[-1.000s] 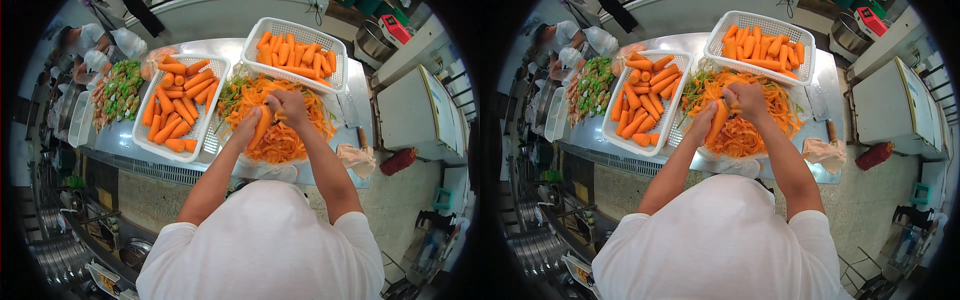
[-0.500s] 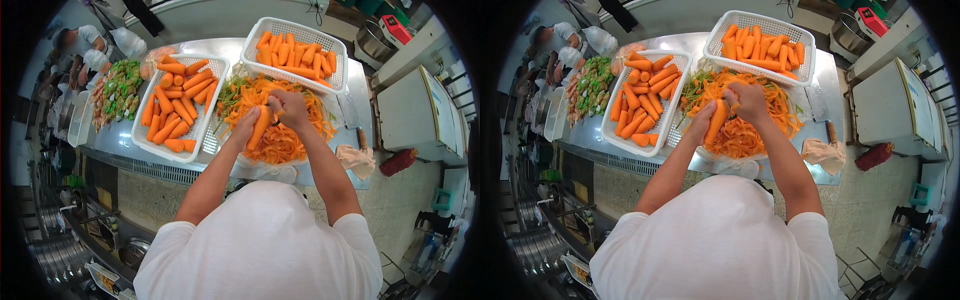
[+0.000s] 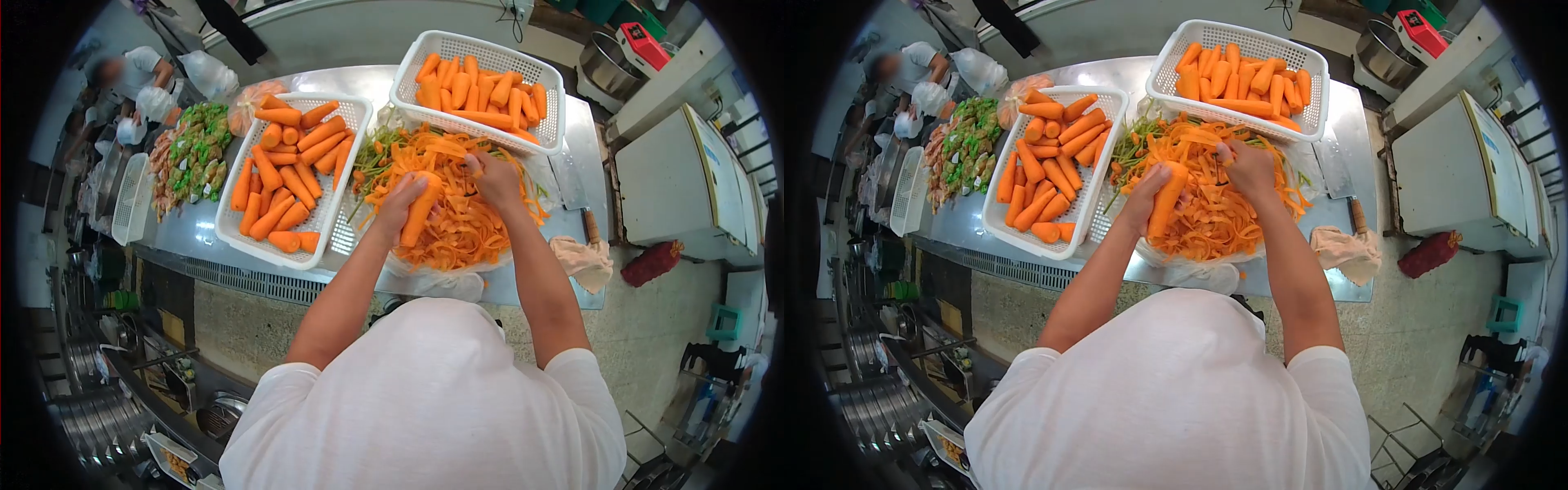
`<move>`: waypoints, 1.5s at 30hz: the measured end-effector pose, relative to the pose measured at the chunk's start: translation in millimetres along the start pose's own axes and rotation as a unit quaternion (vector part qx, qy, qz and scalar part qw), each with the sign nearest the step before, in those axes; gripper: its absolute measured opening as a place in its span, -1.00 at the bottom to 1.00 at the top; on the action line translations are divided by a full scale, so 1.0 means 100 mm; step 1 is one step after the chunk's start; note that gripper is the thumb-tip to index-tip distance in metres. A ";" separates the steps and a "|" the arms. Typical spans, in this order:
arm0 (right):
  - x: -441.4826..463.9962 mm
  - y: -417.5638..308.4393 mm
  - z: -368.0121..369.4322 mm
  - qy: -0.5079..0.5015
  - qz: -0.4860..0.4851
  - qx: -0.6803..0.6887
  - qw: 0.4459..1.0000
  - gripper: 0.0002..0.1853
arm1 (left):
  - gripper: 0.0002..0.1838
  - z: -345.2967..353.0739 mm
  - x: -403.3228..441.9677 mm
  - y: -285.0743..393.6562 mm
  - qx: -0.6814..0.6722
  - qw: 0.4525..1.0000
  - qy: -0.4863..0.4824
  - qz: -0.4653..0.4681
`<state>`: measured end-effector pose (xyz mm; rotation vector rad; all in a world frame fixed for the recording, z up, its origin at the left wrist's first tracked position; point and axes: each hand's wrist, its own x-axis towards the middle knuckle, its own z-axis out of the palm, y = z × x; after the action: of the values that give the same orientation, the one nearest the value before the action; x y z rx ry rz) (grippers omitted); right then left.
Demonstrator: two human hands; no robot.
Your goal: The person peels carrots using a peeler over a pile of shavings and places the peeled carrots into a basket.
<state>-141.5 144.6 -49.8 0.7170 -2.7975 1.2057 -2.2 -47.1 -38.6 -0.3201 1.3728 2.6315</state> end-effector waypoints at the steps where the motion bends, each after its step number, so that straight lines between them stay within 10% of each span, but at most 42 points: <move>1: -0.02 0.01 -0.03 0.014 -0.001 -0.039 0.999 -0.43 | -0.62 0.06 0.04 0.05 -0.005 1.000 0.004 0.000; 4: -0.08 0.07 -0.06 0.040 0.007 -0.051 0.998 -0.44 | -0.56 0.29 0.18 0.34 0.288 0.949 0.109 0.065; 6: -0.04 0.13 -0.11 0.057 0.019 -0.021 0.998 -0.44 | -0.48 0.46 0.19 0.56 0.033 0.969 0.121 0.214; 10: -0.07 0.17 -0.19 0.095 0.039 0.036 0.994 -0.51 | -0.48 0.47 -0.04 0.78 -0.060 0.975 0.027 0.214; 15: -0.21 -0.18 -0.36 0.088 -0.023 0.054 0.994 -0.57 | -0.53 0.06 0.01 0.29 -0.240 0.959 -0.146 -0.045; 26: -0.20 -0.80 -0.23 -0.031 -0.345 -0.018 0.938 -0.64 | -0.50 0.16 0.07 0.04 -0.150 0.984 -0.014 -0.094; 33: 0.26 -0.43 -0.22 0.025 -0.127 -0.006 0.992 -0.55 | -0.60 -0.01 -0.01 0.05 -0.160 0.981 -0.033 -0.106; 36: -0.11 -0.93 -0.17 -0.011 -0.313 -0.044 0.949 -0.56 | -0.59 0.18 0.04 0.17 -0.236 0.963 0.063 -0.113; 40: 0.13 -0.67 -0.02 -0.030 -0.323 -0.049 0.945 -0.58 | -0.62 -0.03 0.07 0.11 -0.179 0.977 0.008 -0.114; 42: 0.35 -0.49 -0.14 0.011 -0.114 -0.154 0.981 -0.59 | -0.64 -0.19 0.05 0.07 -0.213 0.958 -0.086 -0.170; 45: 0.30 -0.49 -0.19 0.003 -0.094 -0.004 0.996 -0.63 | -0.67 -0.07 0.06 0.06 -0.198 0.974 0.001 -0.112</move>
<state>-151.7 116.0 2.4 0.9502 -2.6562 1.1616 -8.7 -55.8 -39.7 -0.4921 0.7460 2.6889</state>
